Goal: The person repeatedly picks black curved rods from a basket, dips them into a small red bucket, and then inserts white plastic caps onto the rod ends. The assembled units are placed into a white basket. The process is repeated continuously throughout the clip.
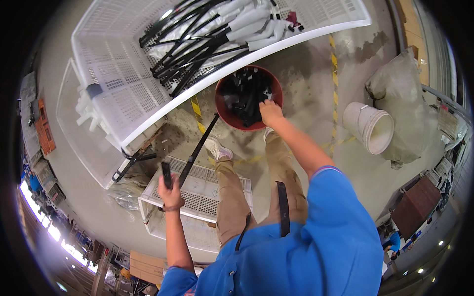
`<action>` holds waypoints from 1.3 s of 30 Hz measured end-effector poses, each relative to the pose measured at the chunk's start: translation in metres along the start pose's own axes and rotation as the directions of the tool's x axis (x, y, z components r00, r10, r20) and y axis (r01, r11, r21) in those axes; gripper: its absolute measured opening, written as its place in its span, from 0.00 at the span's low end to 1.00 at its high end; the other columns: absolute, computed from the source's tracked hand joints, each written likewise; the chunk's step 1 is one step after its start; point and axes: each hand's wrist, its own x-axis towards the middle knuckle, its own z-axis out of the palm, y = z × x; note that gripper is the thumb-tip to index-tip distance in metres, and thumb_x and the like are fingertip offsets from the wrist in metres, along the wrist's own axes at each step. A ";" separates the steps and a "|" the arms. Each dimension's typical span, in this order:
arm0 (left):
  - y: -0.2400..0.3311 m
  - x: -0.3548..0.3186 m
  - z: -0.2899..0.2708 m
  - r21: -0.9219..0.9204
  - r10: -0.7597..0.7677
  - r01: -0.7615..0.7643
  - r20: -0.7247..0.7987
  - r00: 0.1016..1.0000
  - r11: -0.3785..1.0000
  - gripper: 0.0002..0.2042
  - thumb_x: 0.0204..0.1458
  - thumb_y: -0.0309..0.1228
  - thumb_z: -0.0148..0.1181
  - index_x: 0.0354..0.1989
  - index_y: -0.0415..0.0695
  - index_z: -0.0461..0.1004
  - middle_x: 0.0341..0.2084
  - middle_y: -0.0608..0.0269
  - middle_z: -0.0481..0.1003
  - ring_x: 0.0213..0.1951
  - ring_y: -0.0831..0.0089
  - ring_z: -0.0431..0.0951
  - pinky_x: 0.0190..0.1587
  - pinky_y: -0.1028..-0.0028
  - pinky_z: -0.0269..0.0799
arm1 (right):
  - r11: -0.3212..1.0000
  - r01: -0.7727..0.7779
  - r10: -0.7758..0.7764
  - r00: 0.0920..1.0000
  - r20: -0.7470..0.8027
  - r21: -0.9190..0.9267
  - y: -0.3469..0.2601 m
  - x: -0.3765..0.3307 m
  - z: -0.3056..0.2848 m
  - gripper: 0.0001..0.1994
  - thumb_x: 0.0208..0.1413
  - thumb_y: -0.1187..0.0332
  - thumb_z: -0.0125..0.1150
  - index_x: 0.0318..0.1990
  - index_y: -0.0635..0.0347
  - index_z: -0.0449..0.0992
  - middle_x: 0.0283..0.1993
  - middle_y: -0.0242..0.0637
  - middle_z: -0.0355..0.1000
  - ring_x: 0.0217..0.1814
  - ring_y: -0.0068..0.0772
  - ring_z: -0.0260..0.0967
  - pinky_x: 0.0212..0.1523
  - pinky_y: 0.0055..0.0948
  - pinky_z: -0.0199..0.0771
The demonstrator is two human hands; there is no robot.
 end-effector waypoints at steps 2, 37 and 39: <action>-0.003 -0.006 0.005 -0.068 -0.079 0.069 -0.158 0.984 0.995 0.07 0.53 0.22 0.63 0.37 0.39 0.70 0.22 0.66 0.73 0.24 0.79 0.70 0.26 0.77 0.67 | 0.891 0.333 -0.402 0.895 -0.193 -0.309 0.012 0.066 0.043 0.14 0.56 0.69 0.52 0.48 0.56 0.76 0.54 0.38 0.72 0.57 0.43 0.68 0.55 0.39 0.67; 0.206 -0.034 -0.079 -0.186 0.244 -0.259 -0.102 0.964 0.948 0.21 0.50 0.47 0.68 0.45 0.46 0.76 0.21 0.55 0.76 0.23 0.61 0.77 0.28 0.67 0.71 | -0.509 0.626 0.444 0.779 -0.443 0.591 0.014 -0.271 -0.299 0.20 0.64 0.55 0.57 0.54 0.61 0.69 0.46 0.40 0.76 0.49 0.33 0.75 0.52 0.39 0.77; 0.237 -0.045 -0.108 -0.177 0.276 -0.275 -0.019 0.961 0.945 0.20 0.51 0.46 0.68 0.46 0.45 0.76 0.22 0.56 0.77 0.24 0.65 0.78 0.28 0.69 0.71 | -0.616 0.597 0.391 0.798 -0.458 0.514 0.015 -0.281 -0.312 0.19 0.63 0.55 0.59 0.52 0.61 0.70 0.47 0.39 0.76 0.50 0.33 0.74 0.53 0.38 0.78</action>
